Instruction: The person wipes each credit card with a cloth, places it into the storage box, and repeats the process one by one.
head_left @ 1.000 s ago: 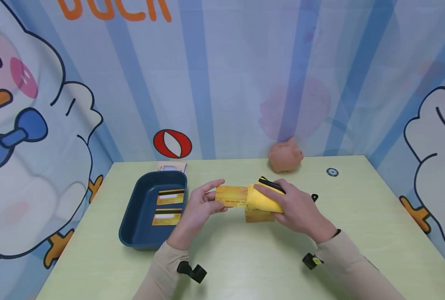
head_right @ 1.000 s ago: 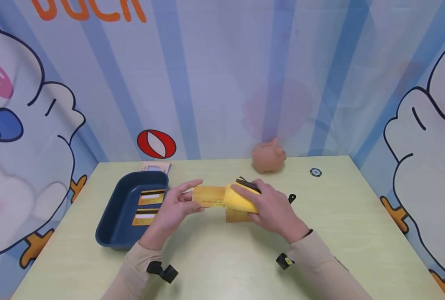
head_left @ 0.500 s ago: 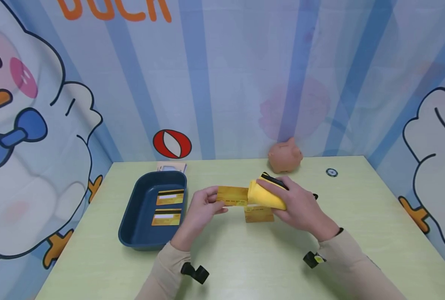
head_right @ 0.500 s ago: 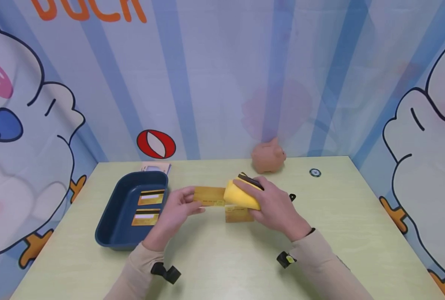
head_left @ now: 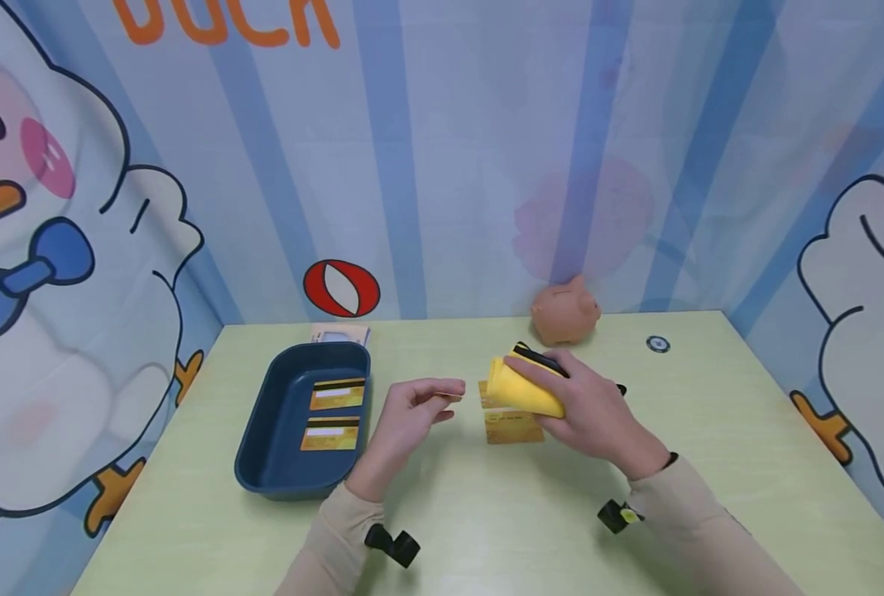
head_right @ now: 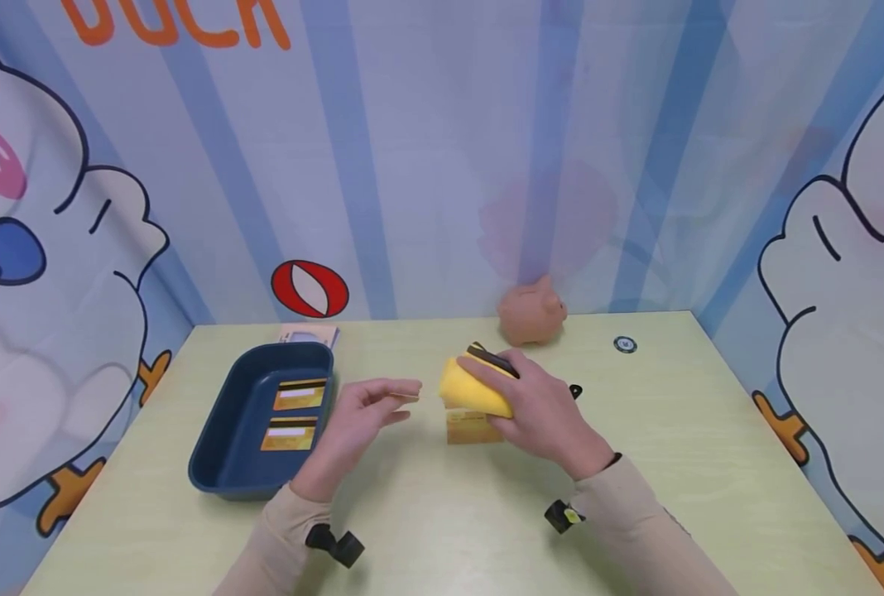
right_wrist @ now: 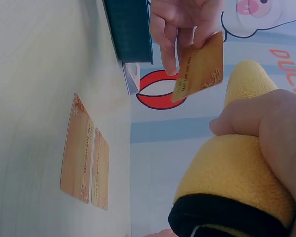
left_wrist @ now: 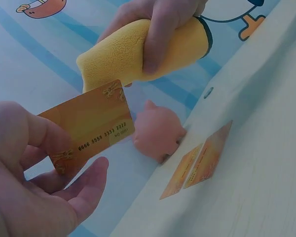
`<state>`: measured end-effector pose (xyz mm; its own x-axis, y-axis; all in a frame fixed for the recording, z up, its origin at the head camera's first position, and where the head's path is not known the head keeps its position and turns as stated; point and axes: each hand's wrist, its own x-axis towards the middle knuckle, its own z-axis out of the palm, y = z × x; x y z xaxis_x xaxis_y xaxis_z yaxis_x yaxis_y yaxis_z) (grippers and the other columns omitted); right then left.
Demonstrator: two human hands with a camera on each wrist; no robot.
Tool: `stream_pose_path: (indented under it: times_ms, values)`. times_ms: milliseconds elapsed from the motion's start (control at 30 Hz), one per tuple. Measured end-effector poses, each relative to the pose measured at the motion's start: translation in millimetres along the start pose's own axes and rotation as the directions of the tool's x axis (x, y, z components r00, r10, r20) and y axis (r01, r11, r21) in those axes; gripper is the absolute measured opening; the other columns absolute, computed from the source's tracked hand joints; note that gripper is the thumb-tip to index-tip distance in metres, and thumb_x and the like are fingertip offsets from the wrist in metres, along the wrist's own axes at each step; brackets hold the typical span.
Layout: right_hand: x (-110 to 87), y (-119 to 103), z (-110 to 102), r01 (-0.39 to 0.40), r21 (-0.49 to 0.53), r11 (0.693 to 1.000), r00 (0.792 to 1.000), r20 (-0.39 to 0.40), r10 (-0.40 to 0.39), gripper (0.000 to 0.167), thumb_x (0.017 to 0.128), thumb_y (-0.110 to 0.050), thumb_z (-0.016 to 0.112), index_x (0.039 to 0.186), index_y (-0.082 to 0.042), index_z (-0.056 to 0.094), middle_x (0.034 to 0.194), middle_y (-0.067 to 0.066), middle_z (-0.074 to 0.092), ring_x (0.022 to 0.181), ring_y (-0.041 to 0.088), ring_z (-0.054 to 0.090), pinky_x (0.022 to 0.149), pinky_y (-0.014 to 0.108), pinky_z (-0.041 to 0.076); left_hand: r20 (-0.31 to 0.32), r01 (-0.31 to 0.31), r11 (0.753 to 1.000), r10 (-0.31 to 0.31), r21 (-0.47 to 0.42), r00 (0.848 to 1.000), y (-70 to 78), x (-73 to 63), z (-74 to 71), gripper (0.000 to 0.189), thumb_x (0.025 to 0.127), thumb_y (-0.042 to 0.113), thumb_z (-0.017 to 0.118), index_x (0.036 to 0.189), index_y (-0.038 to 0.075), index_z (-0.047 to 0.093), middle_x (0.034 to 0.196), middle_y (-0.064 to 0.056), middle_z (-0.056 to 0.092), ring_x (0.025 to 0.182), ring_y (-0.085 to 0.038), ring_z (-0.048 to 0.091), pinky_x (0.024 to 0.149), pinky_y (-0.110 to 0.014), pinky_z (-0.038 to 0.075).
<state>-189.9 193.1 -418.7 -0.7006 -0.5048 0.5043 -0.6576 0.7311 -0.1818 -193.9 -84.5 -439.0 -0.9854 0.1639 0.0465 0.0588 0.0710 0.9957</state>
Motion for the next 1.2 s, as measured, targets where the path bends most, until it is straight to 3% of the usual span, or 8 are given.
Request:
stream_pose_path:
  times_ms: [167, 400, 700, 833, 1000, 1200]
  values:
    - [0.9, -1.2, 1.0, 0.004, 0.000, 1.000, 1.000, 0.005, -0.004, 0.078, 0.084, -0.014, 0.080, 0.154, -0.034, 0.053, 0.128, 0.014, 0.059, 0.081, 0.022, 0.060, 0.056, 0.035, 0.053, 0.027, -0.008, 1.000, 0.008, -0.002, 1.000, -0.7, -0.8, -1.8, 0.024, 0.103, -0.004, 0.057, 0.117, -0.003, 0.077, 0.130, -0.016, 0.072, 0.114, -0.027, 0.072, 0.092, -0.038, 0.062]
    - [1.7, -2.4, 1.1, -0.013, 0.010, 1.000, 1.000, 0.017, 0.013, 0.078, 0.083, -0.013, 0.080, 0.154, -0.034, 0.054, 0.128, 0.014, 0.058, 0.082, 0.023, 0.060, 0.056, 0.035, 0.053, 0.100, 0.003, 1.000, -0.003, -0.006, 0.995, -0.8, -2.1, -4.1, 0.030, 0.104, -0.006, 0.054, 0.125, 0.002, 0.074, 0.130, -0.018, 0.070, 0.107, -0.028, 0.076, 0.090, -0.036, 0.063]
    - [2.1, -2.5, 1.9, -0.010, 0.010, 1.000, 1.000, 0.011, 0.010, 0.078, 0.082, -0.013, 0.080, 0.153, -0.034, 0.055, 0.123, 0.013, 0.058, 0.076, 0.020, 0.057, 0.053, 0.033, 0.050, 0.176, -0.016, 0.999, 0.023, -0.038, 0.984, 1.2, -2.3, -6.5, 0.043, 0.097, -0.013, 0.063, 0.138, 0.000, 0.067, 0.139, -0.026, 0.064, 0.116, -0.032, 0.072, 0.093, -0.034, 0.061]
    - [2.3, -2.6, 1.9, -0.005, 0.003, 1.000, 1.000, 0.009, 0.005, 0.078, 0.081, -0.012, 0.080, 0.152, -0.034, 0.055, 0.121, 0.012, 0.058, 0.074, 0.019, 0.056, 0.052, 0.032, 0.049, 0.187, -0.002, 1.000, 0.008, -0.031, 0.982, 2.3, -2.3, -6.0, 0.047, 0.094, -0.011, 0.069, 0.140, -0.001, 0.064, 0.141, -0.026, 0.063, 0.123, -0.034, 0.068, 0.096, -0.035, 0.060]
    - [2.3, -2.7, 2.0, -0.006, -0.001, 1.000, 1.000, 0.012, 0.006, 0.079, 0.081, -0.012, 0.081, 0.153, -0.034, 0.055, 0.120, 0.013, 0.058, 0.075, 0.019, 0.056, 0.052, 0.032, 0.050, 0.185, -0.008, 1.000, 0.011, -0.019, 0.983, 4.4, -2.9, -6.5, 0.050, 0.095, -0.010, 0.068, 0.144, 0.000, 0.061, 0.141, -0.023, 0.063, 0.121, -0.032, 0.069, 0.097, -0.035, 0.060]
    - [4.5, -6.5, 2.2, 0.004, 0.011, 1.000, 1.000, 0.015, -0.004, 0.080, 0.081, -0.011, 0.081, 0.153, -0.033, 0.055, 0.122, 0.013, 0.059, 0.078, 0.021, 0.058, 0.054, 0.033, 0.052, 0.194, -0.011, 0.999, 0.020, -0.049, 0.981, 3.0, -3.0, -7.9, 0.064, 0.096, -0.012, 0.064, 0.156, 0.003, 0.047, 0.145, -0.027, 0.059, 0.116, -0.031, 0.071, 0.092, -0.030, 0.061]
